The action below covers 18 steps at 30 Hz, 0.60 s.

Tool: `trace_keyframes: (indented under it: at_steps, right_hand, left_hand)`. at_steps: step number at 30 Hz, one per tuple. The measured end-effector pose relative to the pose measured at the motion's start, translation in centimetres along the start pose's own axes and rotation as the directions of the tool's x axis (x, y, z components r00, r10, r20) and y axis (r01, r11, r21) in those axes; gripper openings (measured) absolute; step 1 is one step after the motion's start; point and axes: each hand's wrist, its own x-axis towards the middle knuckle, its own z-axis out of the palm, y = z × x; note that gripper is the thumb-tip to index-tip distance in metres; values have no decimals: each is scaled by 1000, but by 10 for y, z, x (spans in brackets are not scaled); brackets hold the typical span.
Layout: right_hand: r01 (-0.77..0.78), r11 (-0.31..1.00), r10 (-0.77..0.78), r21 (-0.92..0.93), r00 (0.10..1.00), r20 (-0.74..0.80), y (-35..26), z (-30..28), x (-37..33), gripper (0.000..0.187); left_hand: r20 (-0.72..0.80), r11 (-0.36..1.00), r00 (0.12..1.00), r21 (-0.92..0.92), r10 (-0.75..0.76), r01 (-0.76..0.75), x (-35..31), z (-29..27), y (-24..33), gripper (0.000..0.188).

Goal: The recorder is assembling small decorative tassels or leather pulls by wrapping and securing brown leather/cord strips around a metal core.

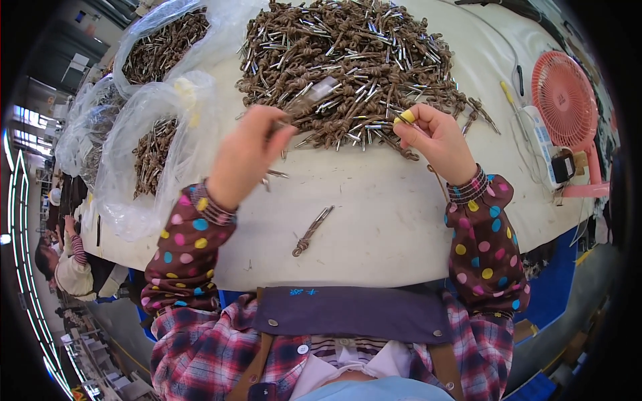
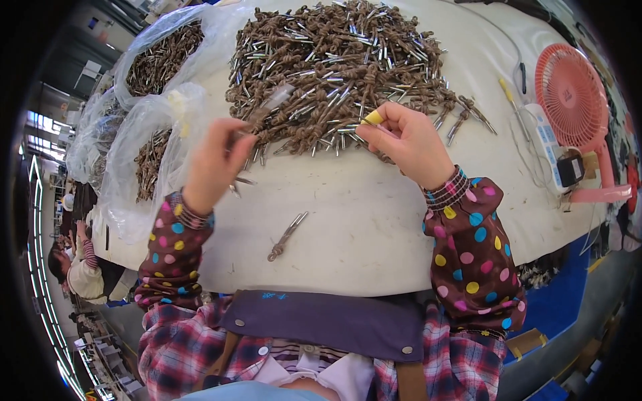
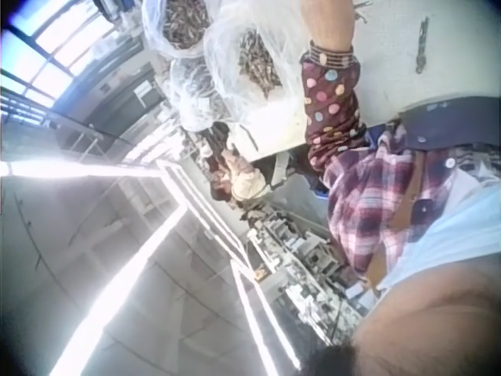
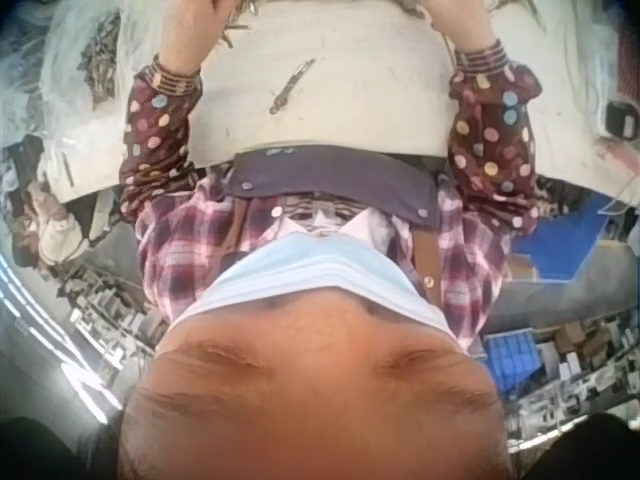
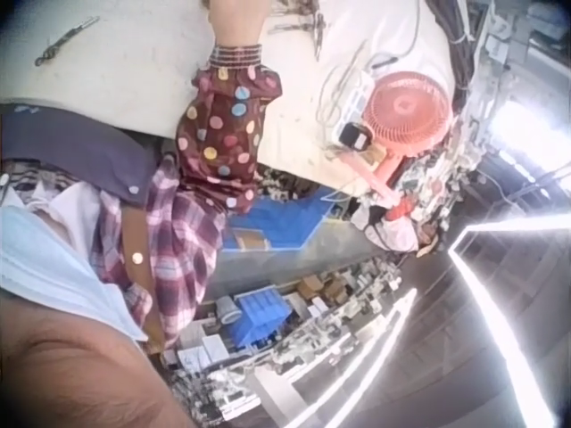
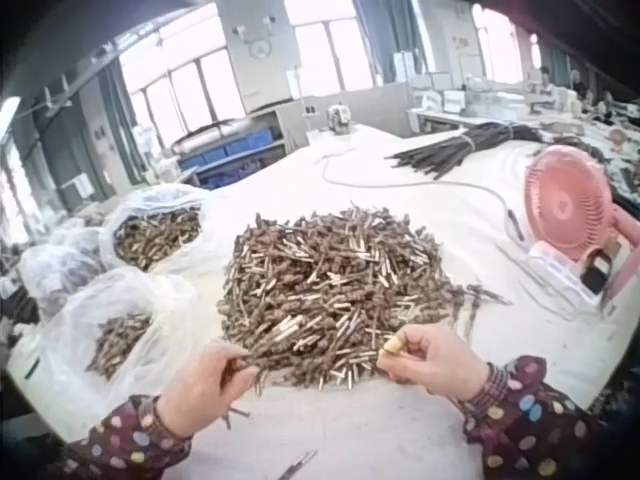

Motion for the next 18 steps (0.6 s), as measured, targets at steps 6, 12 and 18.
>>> trace_keyframes:
  at_steps: [6, 12, 18]
  right_hand:
    - [1, 1000, -1, -28, 1000, 5, -1, 13, 1, 18]
    - [243, 933, -188, -266, 958, 216, -2, 46, -16, 18]
    - [452, 810, -200, -372, 811, 550, 2, 90, -31, 31]
  left_hand:
    - [-411, 871, 911, 452, 12, 193, -20, -148, -103, 22]
    - [-254, 567, 965, 805, 67, 173, -55, -150, -101, 22]
    - [446, 980, 882, -48, -151, 192, -65, -29, 7, 27]
